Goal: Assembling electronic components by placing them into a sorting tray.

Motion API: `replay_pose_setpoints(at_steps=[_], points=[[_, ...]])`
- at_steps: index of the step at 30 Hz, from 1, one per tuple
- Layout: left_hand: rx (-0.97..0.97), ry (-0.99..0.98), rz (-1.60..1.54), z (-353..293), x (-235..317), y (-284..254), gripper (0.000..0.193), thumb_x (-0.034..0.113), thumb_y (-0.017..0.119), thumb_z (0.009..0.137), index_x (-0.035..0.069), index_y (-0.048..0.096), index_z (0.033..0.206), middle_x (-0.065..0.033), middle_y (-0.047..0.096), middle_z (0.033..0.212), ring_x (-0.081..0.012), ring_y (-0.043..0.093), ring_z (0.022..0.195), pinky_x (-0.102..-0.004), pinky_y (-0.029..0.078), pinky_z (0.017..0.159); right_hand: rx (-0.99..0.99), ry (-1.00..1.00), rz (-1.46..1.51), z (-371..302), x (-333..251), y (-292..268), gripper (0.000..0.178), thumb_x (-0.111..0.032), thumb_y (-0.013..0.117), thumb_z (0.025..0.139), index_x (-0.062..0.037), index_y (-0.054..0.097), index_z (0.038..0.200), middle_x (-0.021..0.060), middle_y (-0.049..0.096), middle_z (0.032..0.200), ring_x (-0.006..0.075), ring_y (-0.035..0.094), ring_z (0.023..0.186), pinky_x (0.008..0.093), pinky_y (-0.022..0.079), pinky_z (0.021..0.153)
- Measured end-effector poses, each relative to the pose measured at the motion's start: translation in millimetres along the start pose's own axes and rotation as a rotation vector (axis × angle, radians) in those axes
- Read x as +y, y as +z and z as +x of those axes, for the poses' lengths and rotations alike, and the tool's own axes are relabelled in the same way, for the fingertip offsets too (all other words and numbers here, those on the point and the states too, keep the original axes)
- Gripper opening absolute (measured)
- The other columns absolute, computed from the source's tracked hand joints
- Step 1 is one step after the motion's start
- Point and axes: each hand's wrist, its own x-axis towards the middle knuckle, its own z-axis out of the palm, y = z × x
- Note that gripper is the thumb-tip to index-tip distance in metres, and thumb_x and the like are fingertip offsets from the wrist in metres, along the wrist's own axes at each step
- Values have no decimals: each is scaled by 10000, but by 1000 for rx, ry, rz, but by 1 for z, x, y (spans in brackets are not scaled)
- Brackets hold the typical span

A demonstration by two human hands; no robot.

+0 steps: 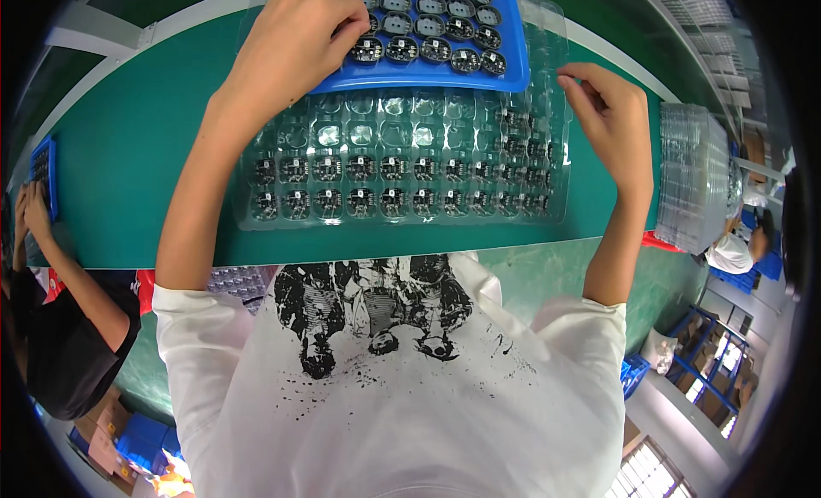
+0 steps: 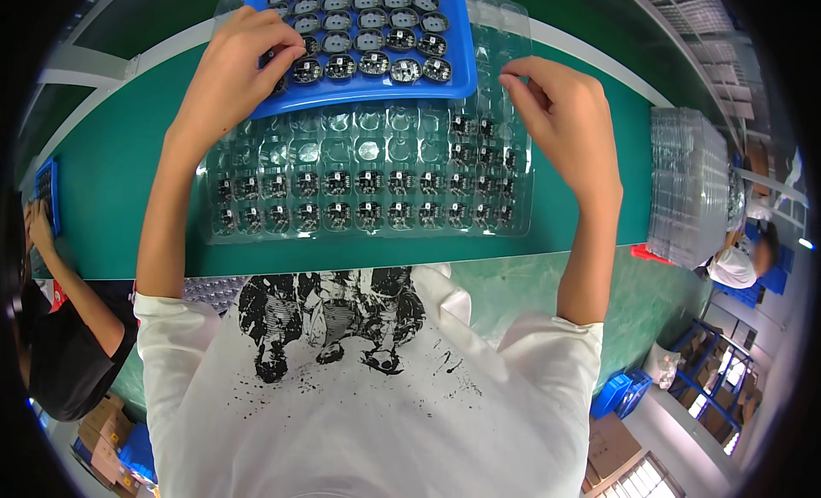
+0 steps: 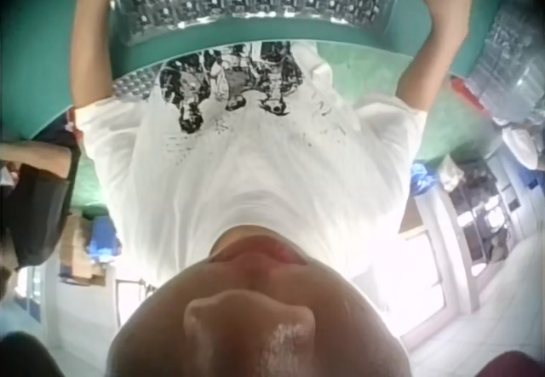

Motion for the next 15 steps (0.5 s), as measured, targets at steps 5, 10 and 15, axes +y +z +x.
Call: replay_pose_setpoints(at_steps=[5,10,15], points=[[-19,39,55,3,1,2,58,65,620,817,7,617,825,-71,575,779,-257,507,802,-355,422,734,-14,51,23,-18,7,1,101,-50,644,838,24,649,907,44,541,616,67,429,524,233,344,476],[-17,16,26,1,-6,3,61,65,619,819,8,613,842,-70,588,816,-259,521,823,-355,426,743,-178,145,48,-37,5,-4,91,-37,659,810,11,647,886,53,516,593,84,419,503,246,342,466],[6,-6,62,4,-4,3,66,71,628,812,8,620,831,-77,604,820,-262,529,827,-355,429,746,-390,233,3,-54,1,-6,135,-13,663,761,-10,640,894,84,531,583,141,457,481,296,363,474]])
